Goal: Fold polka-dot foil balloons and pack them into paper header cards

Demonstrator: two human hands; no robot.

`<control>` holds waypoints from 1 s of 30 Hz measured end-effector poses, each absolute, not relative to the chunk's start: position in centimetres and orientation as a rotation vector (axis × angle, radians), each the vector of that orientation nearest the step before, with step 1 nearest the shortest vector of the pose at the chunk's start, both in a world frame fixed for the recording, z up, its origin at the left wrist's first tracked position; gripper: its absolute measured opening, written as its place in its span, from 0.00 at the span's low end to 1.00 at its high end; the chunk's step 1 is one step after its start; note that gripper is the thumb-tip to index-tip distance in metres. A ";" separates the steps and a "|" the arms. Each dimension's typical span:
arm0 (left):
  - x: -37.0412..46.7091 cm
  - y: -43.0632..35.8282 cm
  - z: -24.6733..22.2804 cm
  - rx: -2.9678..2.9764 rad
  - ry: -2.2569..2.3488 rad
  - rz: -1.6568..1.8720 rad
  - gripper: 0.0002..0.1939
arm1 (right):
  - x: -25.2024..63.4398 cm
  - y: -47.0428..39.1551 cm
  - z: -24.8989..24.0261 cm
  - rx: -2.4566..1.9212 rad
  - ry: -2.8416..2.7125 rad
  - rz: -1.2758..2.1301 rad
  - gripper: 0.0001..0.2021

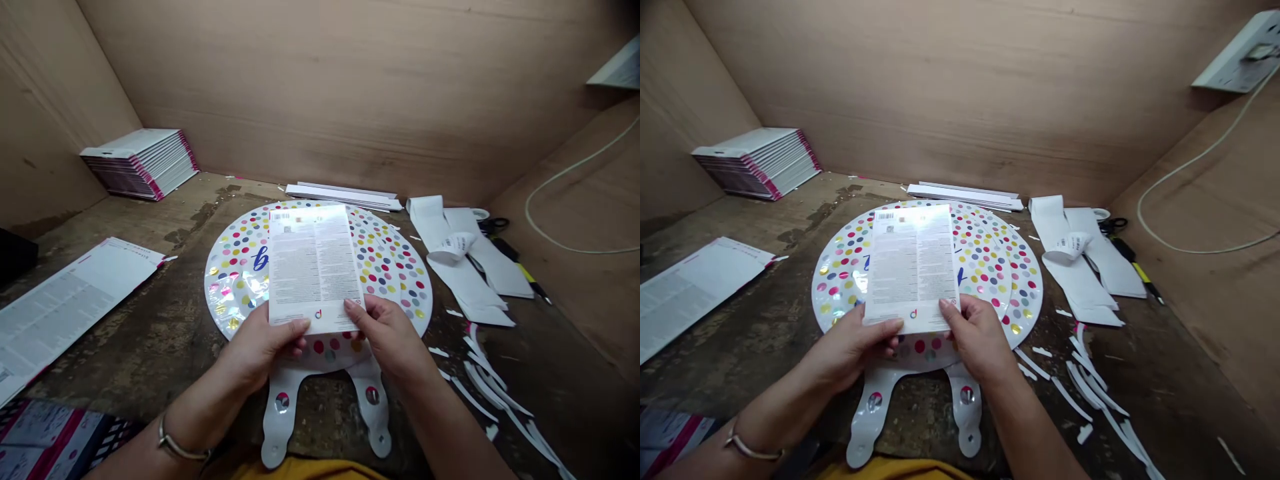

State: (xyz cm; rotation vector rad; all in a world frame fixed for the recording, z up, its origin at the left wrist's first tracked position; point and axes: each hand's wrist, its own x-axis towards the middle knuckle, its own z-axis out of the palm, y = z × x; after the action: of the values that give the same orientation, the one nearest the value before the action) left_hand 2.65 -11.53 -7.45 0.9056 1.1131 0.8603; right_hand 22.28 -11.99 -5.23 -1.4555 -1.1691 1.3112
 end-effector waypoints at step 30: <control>6.0 -14.9 -7.1 0.701 1.043 0.998 0.21 | 22.2 -16.4 -3.4 -1.318 -2.084 0.345 0.07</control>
State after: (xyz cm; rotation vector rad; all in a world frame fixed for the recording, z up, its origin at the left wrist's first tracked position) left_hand 6.01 -14.88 -7.05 0.7007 1.0434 0.9982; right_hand 22.20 -16.37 -3.38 -1.3179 -2.0843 0.3449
